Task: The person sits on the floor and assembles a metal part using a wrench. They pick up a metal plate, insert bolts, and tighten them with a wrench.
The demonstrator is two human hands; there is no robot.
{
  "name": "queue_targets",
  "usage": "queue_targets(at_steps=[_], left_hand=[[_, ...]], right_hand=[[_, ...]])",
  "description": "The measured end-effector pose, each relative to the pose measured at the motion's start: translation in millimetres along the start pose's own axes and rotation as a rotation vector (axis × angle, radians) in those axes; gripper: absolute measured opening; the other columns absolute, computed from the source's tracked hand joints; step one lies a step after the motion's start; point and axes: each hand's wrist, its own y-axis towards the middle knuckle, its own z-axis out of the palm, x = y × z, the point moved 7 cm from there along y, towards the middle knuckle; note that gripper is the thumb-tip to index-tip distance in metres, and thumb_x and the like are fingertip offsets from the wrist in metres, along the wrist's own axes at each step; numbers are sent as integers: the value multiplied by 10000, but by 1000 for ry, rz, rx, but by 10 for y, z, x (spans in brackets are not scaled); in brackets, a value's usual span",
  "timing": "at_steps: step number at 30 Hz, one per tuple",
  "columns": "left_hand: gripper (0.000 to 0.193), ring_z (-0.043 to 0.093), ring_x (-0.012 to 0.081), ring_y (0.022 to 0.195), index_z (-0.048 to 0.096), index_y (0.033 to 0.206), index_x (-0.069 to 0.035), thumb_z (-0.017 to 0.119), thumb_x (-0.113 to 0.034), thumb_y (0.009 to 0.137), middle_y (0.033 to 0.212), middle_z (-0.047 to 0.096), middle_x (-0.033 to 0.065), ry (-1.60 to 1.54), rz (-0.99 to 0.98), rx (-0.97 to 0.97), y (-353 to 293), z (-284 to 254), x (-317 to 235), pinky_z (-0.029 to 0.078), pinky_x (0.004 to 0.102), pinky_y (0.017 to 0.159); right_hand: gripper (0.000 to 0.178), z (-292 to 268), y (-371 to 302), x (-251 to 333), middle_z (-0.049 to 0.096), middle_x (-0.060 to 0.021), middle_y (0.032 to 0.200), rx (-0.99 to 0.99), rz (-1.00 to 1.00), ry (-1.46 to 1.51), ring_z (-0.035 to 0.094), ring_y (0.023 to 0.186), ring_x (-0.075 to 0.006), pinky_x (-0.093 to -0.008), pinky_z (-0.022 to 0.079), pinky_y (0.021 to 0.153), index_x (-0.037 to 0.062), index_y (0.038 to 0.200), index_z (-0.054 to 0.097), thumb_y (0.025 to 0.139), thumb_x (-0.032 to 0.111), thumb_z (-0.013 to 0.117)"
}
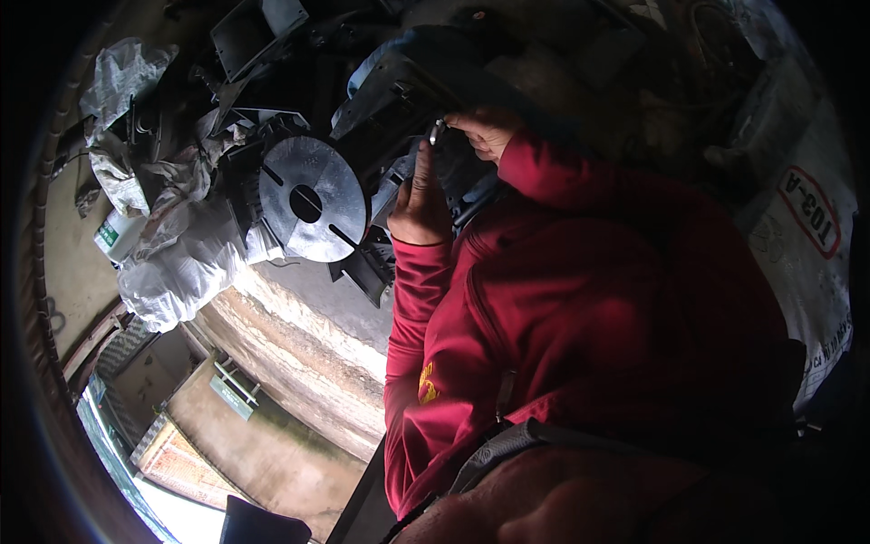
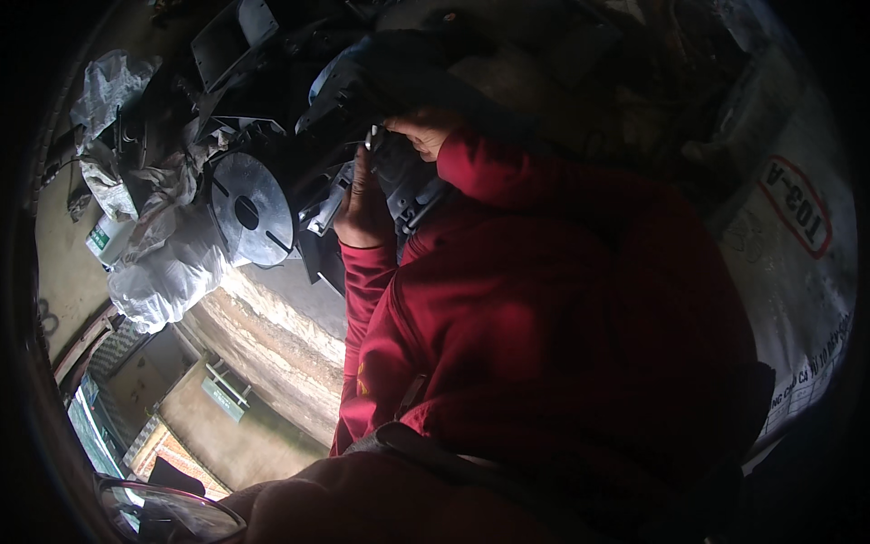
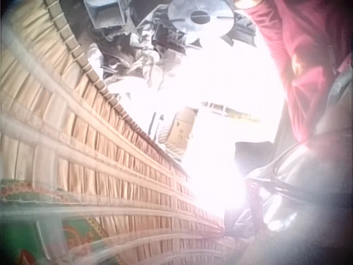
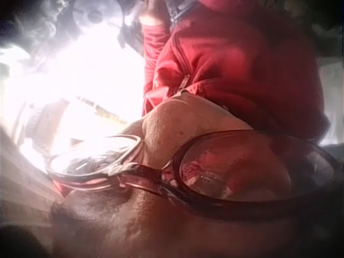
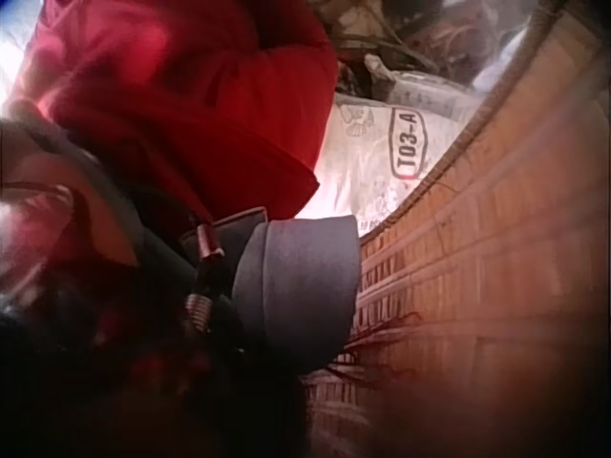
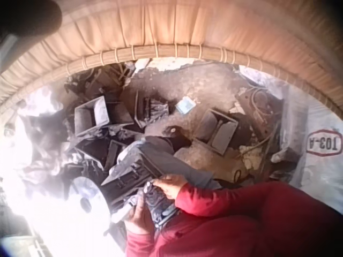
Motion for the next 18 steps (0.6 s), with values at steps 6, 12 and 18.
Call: queue_targets(at_steps=[6,12,18], left_hand=[[566,428,208,404,501,1337,-164,583,7,804,604,517,66,-16,56,-169,-21,-196,-84,375,337,396],[548,450,187,400,515,1323,-143,574,19,803,562,513,64,-71,18,-187,26,-186,-35,374,331,403],[558,451,168,399,500,1332,-109,551,53,800,559,519,48,-2,144,-120,85,-72,-59,378,310,396]], right_hand=[[257,26,-91,71,373,67,503,-34,3,-32,300,395,-25,-202,218,370,124,698,523,817,259,706],[243,35,-32,86,364,70,493,7,-52,-29,278,378,-27,-216,203,363,123,719,543,821,275,702],[269,-8,57,19,352,65,472,73,10,20,273,364,-34,-225,202,355,119,684,529,824,273,698]])
